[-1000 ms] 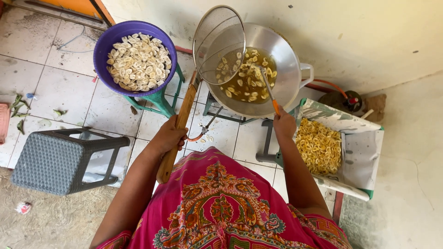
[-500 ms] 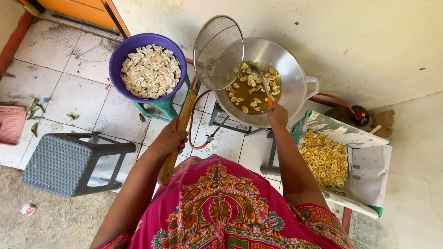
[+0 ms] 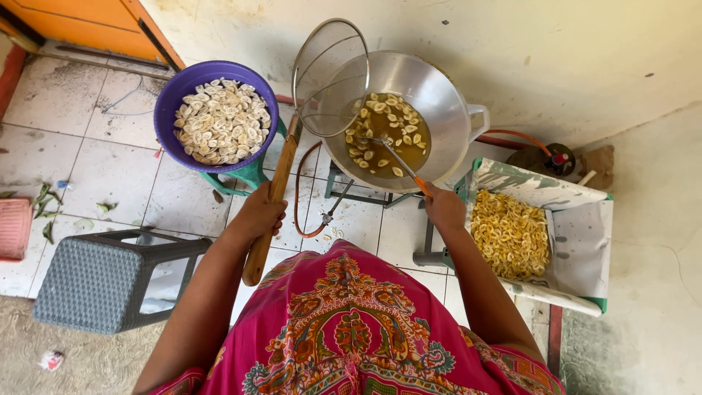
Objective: Frying sliced chips in a wok with oil, stirring with a spatula and removing them with a mesh strainer.
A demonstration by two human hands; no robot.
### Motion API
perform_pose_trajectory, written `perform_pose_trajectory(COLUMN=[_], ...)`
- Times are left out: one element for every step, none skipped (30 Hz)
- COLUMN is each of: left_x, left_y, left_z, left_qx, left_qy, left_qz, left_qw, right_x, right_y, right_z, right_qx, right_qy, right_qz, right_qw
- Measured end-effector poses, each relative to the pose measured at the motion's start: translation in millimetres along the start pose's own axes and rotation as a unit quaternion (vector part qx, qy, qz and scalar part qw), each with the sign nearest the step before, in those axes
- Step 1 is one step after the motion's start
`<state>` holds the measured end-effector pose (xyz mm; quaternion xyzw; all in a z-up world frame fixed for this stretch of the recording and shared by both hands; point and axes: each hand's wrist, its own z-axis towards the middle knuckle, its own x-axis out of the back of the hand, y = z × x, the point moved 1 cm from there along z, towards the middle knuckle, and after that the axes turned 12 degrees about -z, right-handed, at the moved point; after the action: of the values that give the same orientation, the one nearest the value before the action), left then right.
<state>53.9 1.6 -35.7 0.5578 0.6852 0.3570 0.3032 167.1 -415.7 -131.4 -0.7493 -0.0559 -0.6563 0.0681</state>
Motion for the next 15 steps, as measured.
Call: perform_pose_trajectory(left_x=[2.3,3.9,4.0,4.4,4.8,5.4,5.6,5.7,0.9,-3.1,-7.2,-12.8,-18.4,-24.9,-33.4], left_y=[-1.0,-2.0,7.8,16.4,24.9,32.4,40.1,48.9,62.1,75.7,89.2,97.7,105.9,114.5,127.3], left_z=[6.8,14.1,19.8,23.8,27.7,35.8,43.6,51.8,53.7,55.5,57.0,64.1,71.2,78.7,74.3], left_qx=[-0.009,-0.019,-0.019,-0.032,-0.045,-0.044,-0.062,-0.081,-0.082,-0.067,-0.052,-0.054,-0.031,-0.009,-0.011], left_qy=[0.008,0.016,0.012,0.011,0.009,0.007,0.0,-0.006,-0.007,-0.014,-0.021,-0.021,-0.011,-0.003,-0.003], left_qz=[0.022,0.043,0.045,0.1,0.154,0.156,0.219,0.28,0.282,0.323,0.363,0.365,0.349,0.333,0.336], left_qw=[1.0,0.999,0.999,0.994,0.987,0.987,0.974,0.956,0.956,0.944,0.93,0.929,0.937,0.943,0.942], right_x=[1.7,3.5,0.3,-3.7,-7.8,-7.3,-6.8,-6.1,-2.8,0.5,3.8,2.6,1.2,-0.1,4.6], right_y=[7.3,15.2,24.5,33.4,42.3,45.7,49.5,53.3,53.9,53.5,53.3,52.9,52.9,53.4,49.6], right_z=[-6.5,-12.5,-15.7,-20.2,-25.0,-28.8,-32.9,-35.3,-40.8,-45.2,-49.7,-51.7,-53.7,-55.9,-59.8], right_qx=[-0.01,-0.021,-0.025,-0.036,-0.046,-0.048,-0.068,-0.087,-0.089,-0.096,-0.104,-0.105,-0.116,-0.127,-0.129], right_qy=[-0.007,-0.014,-0.014,-0.009,-0.005,-0.006,-0.013,-0.019,-0.018,-0.016,-0.014,-0.012,-0.017,-0.021,-0.02], right_qz=[-0.006,-0.012,-0.012,-0.003,0.006,0.007,0.016,0.026,0.027,0.035,0.044,0.046,0.055,0.064,0.066], right_qw=[1.0,1.0,1.0,0.999,0.999,0.999,0.997,0.996,0.996,0.995,0.994,0.993,0.992,0.99,0.989])
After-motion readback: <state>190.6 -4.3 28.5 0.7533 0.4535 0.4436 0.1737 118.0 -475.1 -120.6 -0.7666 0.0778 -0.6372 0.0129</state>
